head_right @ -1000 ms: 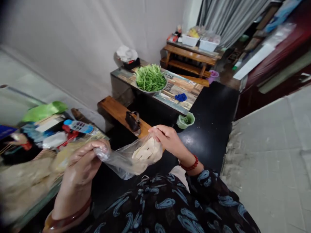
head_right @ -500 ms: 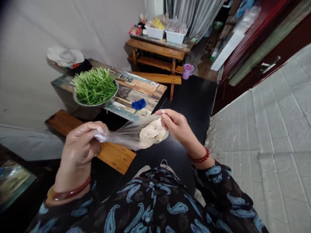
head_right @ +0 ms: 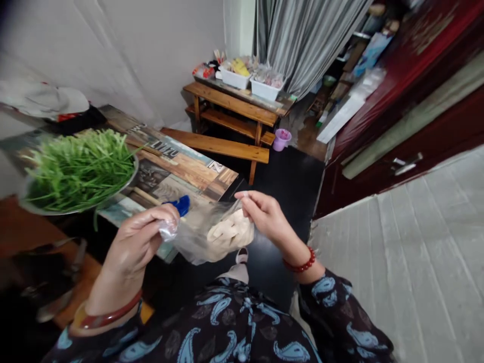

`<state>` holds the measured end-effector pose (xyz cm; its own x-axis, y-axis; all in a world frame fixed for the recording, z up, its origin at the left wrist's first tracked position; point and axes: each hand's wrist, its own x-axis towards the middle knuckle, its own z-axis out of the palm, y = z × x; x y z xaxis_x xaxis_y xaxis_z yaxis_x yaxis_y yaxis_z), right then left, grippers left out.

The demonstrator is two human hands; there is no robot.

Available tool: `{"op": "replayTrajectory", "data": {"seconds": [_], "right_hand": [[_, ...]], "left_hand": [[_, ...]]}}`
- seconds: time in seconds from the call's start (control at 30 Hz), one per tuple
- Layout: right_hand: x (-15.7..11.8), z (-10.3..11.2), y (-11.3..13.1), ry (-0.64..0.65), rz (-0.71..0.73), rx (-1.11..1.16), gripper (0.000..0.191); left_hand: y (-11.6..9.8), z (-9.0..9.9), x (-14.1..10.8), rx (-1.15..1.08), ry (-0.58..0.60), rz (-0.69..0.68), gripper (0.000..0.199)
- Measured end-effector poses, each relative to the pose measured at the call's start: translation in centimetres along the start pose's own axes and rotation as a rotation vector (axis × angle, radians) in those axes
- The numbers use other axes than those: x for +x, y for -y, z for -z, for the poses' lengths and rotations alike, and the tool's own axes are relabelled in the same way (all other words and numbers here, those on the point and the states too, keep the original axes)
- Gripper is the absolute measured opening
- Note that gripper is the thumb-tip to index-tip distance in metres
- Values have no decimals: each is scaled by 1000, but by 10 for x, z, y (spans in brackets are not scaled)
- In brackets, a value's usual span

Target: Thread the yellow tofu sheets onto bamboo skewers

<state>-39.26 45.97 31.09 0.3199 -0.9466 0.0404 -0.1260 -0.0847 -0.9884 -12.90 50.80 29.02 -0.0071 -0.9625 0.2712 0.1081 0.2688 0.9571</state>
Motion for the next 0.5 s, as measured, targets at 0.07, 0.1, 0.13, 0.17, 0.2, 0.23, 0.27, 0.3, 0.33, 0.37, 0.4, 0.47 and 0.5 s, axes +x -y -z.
{"op": "replayTrajectory", "data": {"seconds": [0.07, 0.1, 0.13, 0.17, 0.2, 0.23, 0.27, 0.3, 0.33, 0.37, 0.4, 0.47, 0.5], "right_hand": [[33, 21, -5, 34, 4, -30, 37], [50, 30, -7, 44, 12, -42, 37], [68, 39, -7, 52, 20, -52, 36], [87, 46, -7, 61, 27, -59, 36], [106, 52, -6, 76, 33, -59, 35], [126, 56, -6, 98, 40, -48, 35], [146, 59, -6, 126, 47, -30, 34], [167, 60, -6, 157, 56, -9, 34], [187, 61, -7, 191, 65, 13, 33], [208, 60, -8, 229, 72, 32, 33], [229, 59, -11, 271, 74, 47, 33], [271, 56, -19, 365, 72, 59, 33], [293, 54, -24, 419, 72, 65, 34]], "left_hand": [[9, -8, 34, -14, -61, 31, 12], [11, -11, 50, -12, -93, 45, 11], [12, -12, 65, -4, -129, 56, 11], [12, -13, 79, 10, -167, 65, 10], [13, -12, 91, 30, -202, 74, 9], [14, -10, 101, 53, -239, 74, 8], [17, -8, 109, 81, -277, 75, 7], [20, -5, 116, 108, -315, 67, 7], [24, -3, 122, 133, -350, 52, 8], [28, -1, 127, 152, -383, 33, 8], [33, 1, 132, 165, -419, 6, 9], [44, 1, 142, 177, -490, -58, 10], [50, -1, 147, 189, -527, -75, 9]]}}
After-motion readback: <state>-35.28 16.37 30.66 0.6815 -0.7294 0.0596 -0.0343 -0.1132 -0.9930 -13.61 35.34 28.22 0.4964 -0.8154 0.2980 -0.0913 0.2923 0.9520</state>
